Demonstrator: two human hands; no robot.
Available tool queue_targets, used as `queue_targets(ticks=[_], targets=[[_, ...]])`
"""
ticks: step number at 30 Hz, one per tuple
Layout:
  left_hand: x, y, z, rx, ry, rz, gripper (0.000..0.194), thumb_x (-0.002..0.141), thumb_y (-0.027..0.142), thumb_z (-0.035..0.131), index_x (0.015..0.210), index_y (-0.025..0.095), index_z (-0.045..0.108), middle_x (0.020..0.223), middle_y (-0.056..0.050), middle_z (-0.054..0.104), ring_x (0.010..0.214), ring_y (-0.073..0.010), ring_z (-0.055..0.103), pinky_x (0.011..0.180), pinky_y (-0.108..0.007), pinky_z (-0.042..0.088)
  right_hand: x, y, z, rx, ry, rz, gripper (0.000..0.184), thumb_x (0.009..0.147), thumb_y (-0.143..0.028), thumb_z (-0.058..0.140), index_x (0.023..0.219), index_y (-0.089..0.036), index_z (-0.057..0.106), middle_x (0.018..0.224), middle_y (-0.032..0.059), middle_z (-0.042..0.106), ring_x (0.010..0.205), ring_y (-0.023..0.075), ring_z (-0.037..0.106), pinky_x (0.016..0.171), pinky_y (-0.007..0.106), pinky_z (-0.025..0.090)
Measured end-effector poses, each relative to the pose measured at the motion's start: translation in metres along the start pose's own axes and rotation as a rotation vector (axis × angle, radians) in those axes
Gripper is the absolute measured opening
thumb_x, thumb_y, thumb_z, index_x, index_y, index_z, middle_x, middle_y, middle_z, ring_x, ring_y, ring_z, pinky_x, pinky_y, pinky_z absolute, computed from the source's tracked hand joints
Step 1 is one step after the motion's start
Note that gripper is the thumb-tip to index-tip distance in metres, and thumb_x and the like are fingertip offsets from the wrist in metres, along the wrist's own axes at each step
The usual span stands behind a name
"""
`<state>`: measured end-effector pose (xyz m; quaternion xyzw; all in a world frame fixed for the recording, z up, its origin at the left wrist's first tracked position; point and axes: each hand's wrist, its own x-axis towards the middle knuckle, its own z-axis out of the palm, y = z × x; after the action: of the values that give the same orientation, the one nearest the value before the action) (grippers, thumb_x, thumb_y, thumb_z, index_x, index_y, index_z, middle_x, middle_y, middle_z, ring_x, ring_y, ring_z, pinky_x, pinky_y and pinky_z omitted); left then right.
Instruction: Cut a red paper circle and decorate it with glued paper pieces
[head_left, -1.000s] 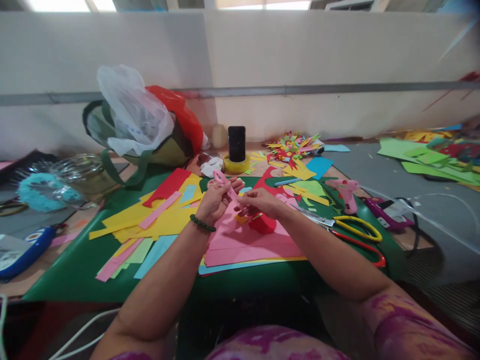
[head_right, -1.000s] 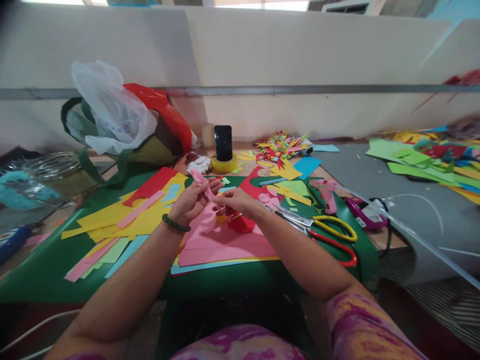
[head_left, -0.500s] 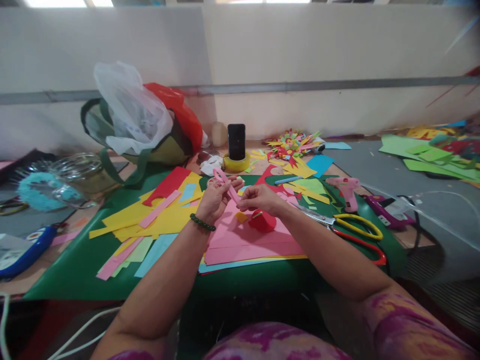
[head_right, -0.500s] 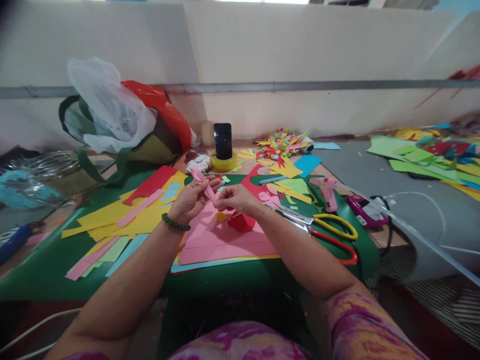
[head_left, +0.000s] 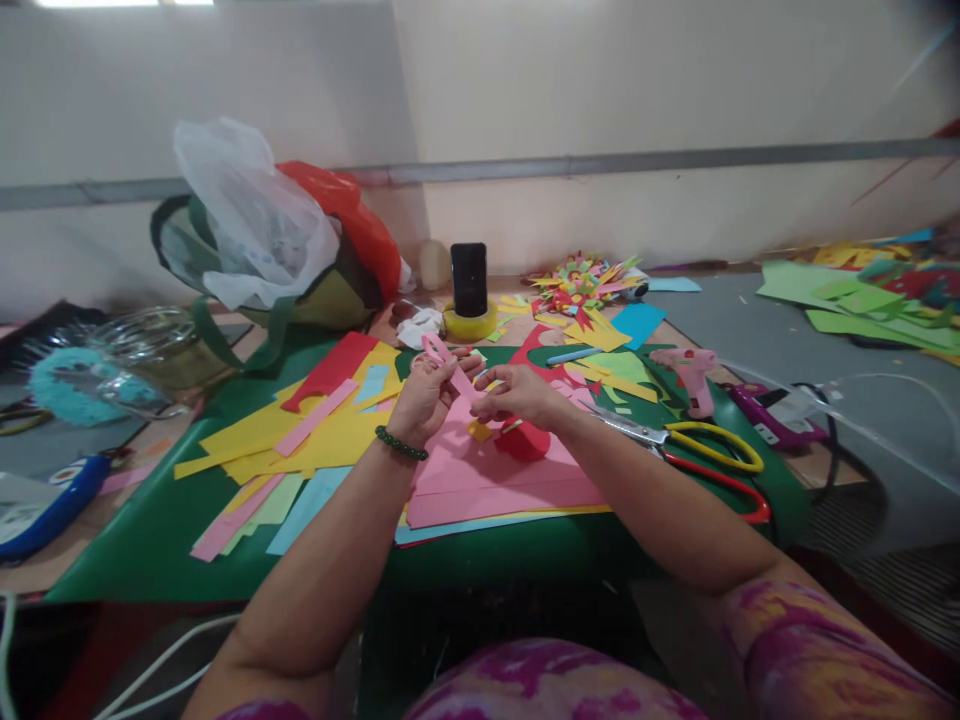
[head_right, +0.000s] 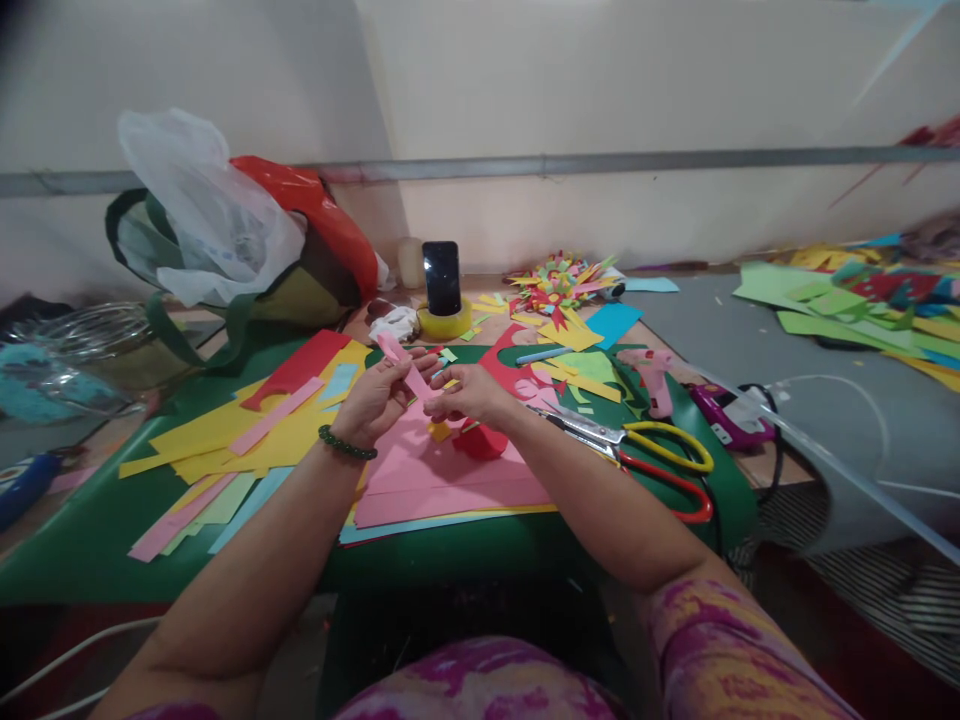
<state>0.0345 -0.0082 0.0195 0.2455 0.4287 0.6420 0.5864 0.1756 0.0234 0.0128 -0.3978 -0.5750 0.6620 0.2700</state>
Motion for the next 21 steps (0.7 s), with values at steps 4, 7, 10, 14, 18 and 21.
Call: queue_targets(ticks=[4,7,10,14,18,21], targets=[[0.000,-0.001,0.000,-0.002,-0.026,0.009,0.012,0.090,0.010,0.053,0.087,0.010,0.065,0.091,-0.014,0.076,0.101,-0.0247,0.071,0.098,-0.044,0.052,-0.003,-0.003,0.001,-0.005,-0.006,-0.009,0.021,0.068,-0.002,0.071,0.078,-0.015,0.058,0.052,-0.0003,0.068,0.043,0.0085,0.058,0.044,0.016,0.044],[-0.001,-0.001,0.000,-0.001,-0.030,0.013,0.010,0.088,0.009,0.056,0.083,0.010,0.065,0.090,-0.015,0.076,0.100,-0.0248,0.071,0.099,-0.044,0.052,-0.003,-0.003,0.001,-0.005,-0.008,-0.003,0.021,0.068,-0.003,0.072,0.078,-0.015,0.058,0.053,-0.0005,0.068,0.043,0.0085,0.058,0.045,0.017,0.045],[-0.001,-0.001,0.000,0.003,-0.033,0.018,0.010,0.086,0.007,0.058,0.079,0.010,0.066,0.084,-0.014,0.076,0.095,-0.0234,0.073,0.097,-0.041,0.053,-0.001,-0.002,0.000,-0.004,-0.009,-0.008,0.023,0.067,-0.005,0.074,0.079,-0.015,0.058,0.054,-0.0005,0.068,0.044,0.0093,0.059,0.046,0.018,0.047],[0.000,-0.002,-0.001,0.032,-0.046,0.049,0.004,0.082,0.008,0.064,0.080,0.011,0.066,0.074,-0.009,0.075,0.087,-0.0217,0.073,0.090,-0.037,0.056,0.002,0.002,0.001,-0.008,-0.006,-0.021,0.028,0.065,-0.005,0.075,0.084,-0.016,0.057,0.053,-0.0016,0.067,0.046,0.0105,0.061,0.047,0.018,0.047],[0.003,-0.010,-0.001,0.092,-0.054,0.115,0.015,0.074,0.007,0.068,0.088,0.012,0.066,0.070,-0.005,0.074,0.087,-0.0223,0.073,0.081,-0.033,0.058,0.004,0.007,0.004,-0.038,0.008,-0.072,0.034,0.066,-0.005,0.072,0.094,-0.016,0.057,0.052,-0.0038,0.066,0.048,0.0110,0.062,0.048,0.017,0.046],[0.003,-0.018,0.000,0.129,-0.042,0.156,0.012,0.074,0.009,0.067,0.086,0.011,0.067,0.070,-0.005,0.073,0.086,-0.0218,0.073,0.076,-0.029,0.057,0.007,0.013,0.008,-0.048,0.043,-0.128,0.037,0.067,-0.005,0.070,0.100,-0.017,0.056,0.054,-0.0053,0.066,0.054,0.0127,0.066,0.050,0.018,0.048]])
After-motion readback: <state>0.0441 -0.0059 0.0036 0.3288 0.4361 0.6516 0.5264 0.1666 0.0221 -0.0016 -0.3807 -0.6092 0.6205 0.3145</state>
